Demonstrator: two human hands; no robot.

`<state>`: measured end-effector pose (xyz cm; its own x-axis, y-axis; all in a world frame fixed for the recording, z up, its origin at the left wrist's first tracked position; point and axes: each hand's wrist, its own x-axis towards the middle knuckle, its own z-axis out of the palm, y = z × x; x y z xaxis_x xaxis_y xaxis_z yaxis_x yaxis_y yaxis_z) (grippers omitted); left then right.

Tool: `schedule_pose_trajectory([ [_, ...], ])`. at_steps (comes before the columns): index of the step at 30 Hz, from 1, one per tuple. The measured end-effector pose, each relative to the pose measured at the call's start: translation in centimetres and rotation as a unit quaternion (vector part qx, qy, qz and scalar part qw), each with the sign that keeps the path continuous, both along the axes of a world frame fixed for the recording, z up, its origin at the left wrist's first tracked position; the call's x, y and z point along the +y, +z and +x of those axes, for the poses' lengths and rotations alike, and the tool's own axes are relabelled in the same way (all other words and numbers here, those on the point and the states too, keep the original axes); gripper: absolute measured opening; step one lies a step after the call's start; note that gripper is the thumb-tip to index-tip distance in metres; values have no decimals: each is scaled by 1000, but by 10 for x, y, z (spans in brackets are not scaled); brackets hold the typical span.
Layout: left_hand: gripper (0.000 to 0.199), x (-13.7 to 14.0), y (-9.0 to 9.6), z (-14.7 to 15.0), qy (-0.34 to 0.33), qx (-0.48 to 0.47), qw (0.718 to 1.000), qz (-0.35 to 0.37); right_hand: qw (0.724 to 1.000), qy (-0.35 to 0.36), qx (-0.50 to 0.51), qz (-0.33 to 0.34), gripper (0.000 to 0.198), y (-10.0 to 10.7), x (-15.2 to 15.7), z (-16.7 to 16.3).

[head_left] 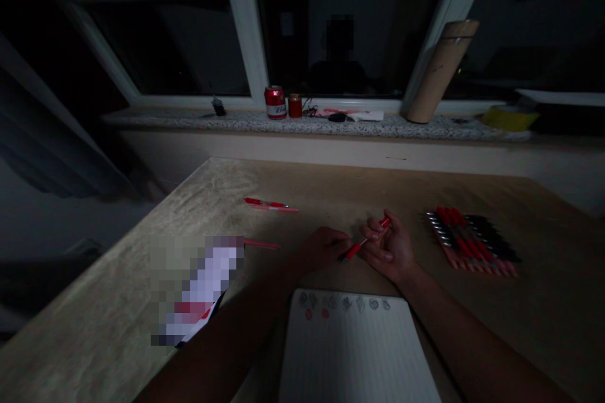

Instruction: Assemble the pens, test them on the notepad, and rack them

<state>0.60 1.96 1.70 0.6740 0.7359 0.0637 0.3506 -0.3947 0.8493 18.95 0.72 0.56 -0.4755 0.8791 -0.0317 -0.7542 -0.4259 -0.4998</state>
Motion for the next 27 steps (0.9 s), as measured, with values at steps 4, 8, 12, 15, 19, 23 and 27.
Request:
schedule_pose_trajectory([
  [4, 39, 2, -3, 1, 4, 10, 1000, 7, 1000, -7, -15, 2, 40, 2, -1, 0],
  [8, 41, 2, -6, 1, 2, 0, 1000, 13, 1000, -12, -15, 14, 44, 4, -2, -2],
  [12, 40, 1, -4, 1, 3, -20, 1000, 5, 1000, -13, -11, 19, 44, 3, -2, -2],
  [15, 38, 1, -3, 1, 6, -10, 1000, 6, 1000, -7, -5, 10, 41, 3, -1, -2],
  [19, 37, 2, -5, 0, 7, -1, 1000, 5, 1000, -4, 5, -2, 40, 2, -1, -1],
  [23, 38, 3, -8, 0, -5, -15, 1000, 1, 1000, -11, 6, -3, 47, 1, -1, -1],
  [27, 39, 3, -10, 0, 5, -30, 1000, -4, 1000, -11, 20, -1, 50, 1, -2, -1],
])
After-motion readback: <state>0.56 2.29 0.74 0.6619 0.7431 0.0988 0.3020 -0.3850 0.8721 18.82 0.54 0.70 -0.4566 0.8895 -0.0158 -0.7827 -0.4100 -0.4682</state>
